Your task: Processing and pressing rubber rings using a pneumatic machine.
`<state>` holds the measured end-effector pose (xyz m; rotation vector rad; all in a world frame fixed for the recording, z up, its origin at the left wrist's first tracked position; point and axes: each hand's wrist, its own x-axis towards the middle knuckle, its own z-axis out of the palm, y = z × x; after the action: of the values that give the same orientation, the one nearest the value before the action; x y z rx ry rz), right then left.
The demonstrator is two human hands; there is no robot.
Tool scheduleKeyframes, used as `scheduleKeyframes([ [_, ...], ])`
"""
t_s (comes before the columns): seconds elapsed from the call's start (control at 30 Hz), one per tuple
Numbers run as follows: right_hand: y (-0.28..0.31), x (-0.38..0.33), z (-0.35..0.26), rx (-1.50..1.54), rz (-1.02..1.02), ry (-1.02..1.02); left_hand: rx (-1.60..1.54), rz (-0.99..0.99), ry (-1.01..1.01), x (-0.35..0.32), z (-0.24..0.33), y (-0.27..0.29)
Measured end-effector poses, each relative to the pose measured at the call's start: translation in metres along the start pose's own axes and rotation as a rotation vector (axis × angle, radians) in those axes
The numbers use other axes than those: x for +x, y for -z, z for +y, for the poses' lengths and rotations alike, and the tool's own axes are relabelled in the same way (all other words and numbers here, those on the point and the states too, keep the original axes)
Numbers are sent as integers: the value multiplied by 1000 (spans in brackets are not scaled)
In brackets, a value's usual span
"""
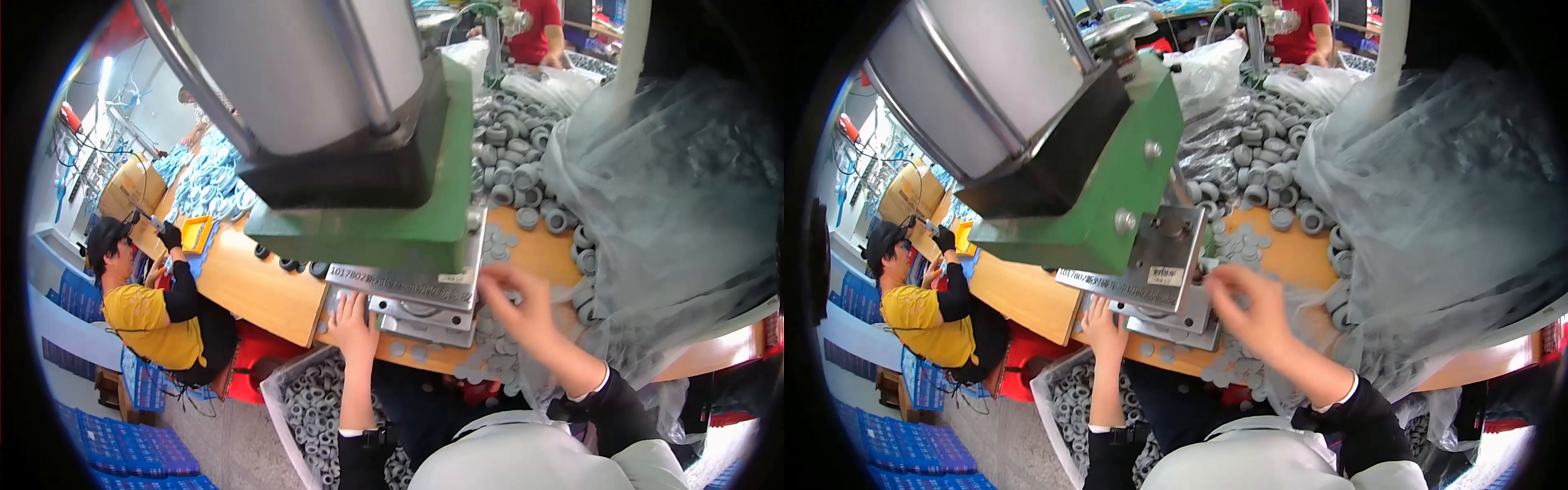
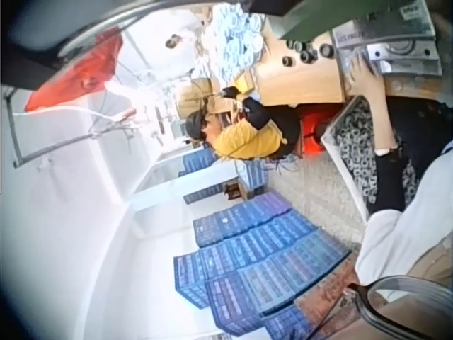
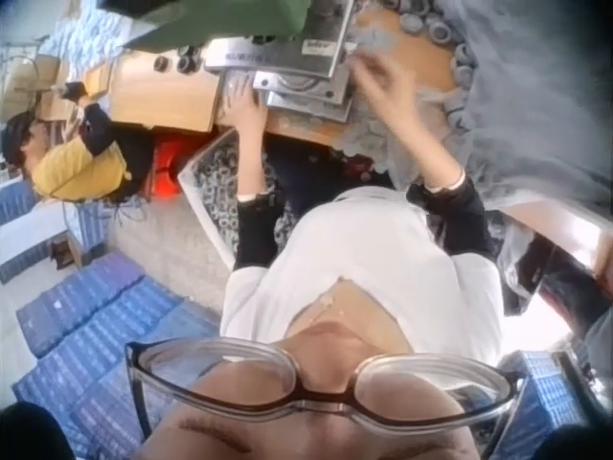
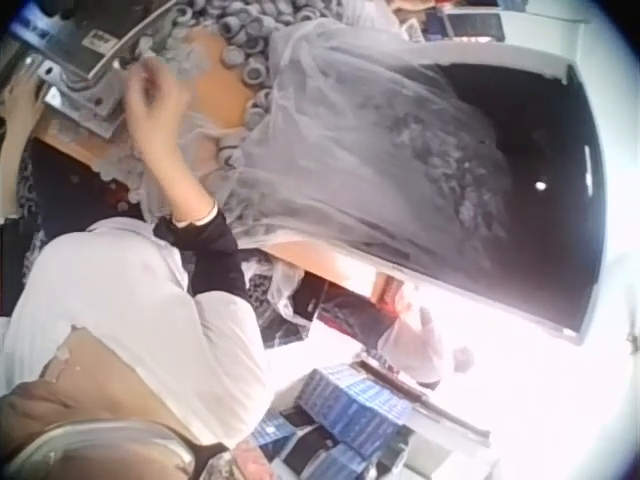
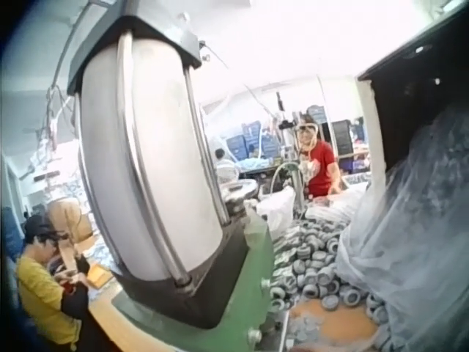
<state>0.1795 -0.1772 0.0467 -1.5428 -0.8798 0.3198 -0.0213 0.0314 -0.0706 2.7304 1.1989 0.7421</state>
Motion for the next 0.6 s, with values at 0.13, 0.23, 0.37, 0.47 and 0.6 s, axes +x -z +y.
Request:
scheduleKeyframes([
  [0.13,66,71,100,-783,197,145,-107,-7,0,5,13,0],
  [0.23,76,100,138,-1016,36,-128,-100,2,19,3,19,2],
  [0.37,77,99,141,-1070,33,-138,-266,44,10,-10,19,-2],
  [0.47,73,82,128,-922,71,-125,-563,430,-190,-17,49,29],
  [0.6,83,39,73,-444,73,-6,-750,432,-250,20,125,65],
])
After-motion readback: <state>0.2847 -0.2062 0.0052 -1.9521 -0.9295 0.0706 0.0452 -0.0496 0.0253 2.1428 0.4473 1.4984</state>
